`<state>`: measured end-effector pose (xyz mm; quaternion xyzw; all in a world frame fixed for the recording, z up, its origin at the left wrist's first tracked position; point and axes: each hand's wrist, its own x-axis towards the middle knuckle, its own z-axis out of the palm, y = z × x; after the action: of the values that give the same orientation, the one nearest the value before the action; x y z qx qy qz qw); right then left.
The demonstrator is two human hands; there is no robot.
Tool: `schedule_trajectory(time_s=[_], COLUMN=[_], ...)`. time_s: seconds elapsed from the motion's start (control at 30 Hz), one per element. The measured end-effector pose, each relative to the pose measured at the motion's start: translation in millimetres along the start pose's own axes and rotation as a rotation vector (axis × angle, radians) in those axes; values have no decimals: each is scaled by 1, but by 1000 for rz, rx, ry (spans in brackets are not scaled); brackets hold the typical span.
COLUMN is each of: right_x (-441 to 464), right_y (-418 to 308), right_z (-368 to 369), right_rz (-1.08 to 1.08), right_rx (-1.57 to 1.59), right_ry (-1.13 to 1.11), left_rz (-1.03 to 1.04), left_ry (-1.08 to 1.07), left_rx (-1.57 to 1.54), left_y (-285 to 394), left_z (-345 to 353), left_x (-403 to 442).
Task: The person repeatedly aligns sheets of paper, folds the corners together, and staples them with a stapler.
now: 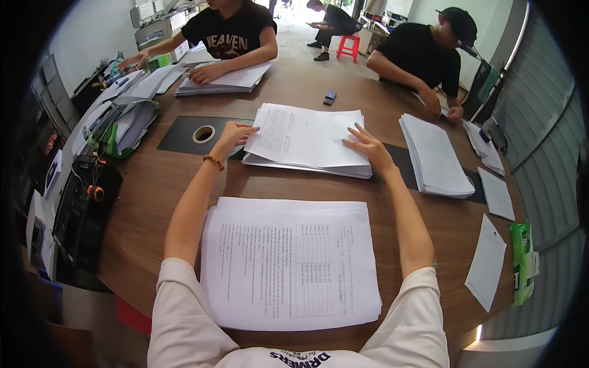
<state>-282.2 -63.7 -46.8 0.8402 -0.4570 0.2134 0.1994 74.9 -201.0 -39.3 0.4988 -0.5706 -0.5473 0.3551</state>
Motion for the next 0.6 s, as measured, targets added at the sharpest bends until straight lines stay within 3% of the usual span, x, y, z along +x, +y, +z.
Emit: schedule_trajectory(time_s=[0.13,0.23,0.27,0.3,0.37,0.4,0.43,0.47,0.53,0.6], right_x=[-6,-16,-23,-30,-42,-48,-53,-59,-67,-73], right_y=[2,3,0,-5,-17,-31,-45,-58,-88,-120], right_z=[6,-2,-13,-22,-49,-67,-82,-94,-114,-123], right_rz=[13,96,157,168,199,407,614,636,1009,1107], right_rx=[-21,-229,-185,-188,-206,42,289,285,606,694], right_ry=[-72,-137,-151,-89,-39,4,57,47,-56,-88], left_rz=[112,197,419,454,618,710,676,634,806,864], left_ry=[-7,116,232,394,452,358,177,-3,-309,-479], left_rx=[152,455,689,799,881,851,802,752,646,747], left_y=[-20,-23,-30,-21,-15,7,35,56,61,58], left_z=[-7,-10,-14,-11,-16,-5,15,40,82,115], left_x=[11,20,26,15,21,0,-31,-66,-122,-173])
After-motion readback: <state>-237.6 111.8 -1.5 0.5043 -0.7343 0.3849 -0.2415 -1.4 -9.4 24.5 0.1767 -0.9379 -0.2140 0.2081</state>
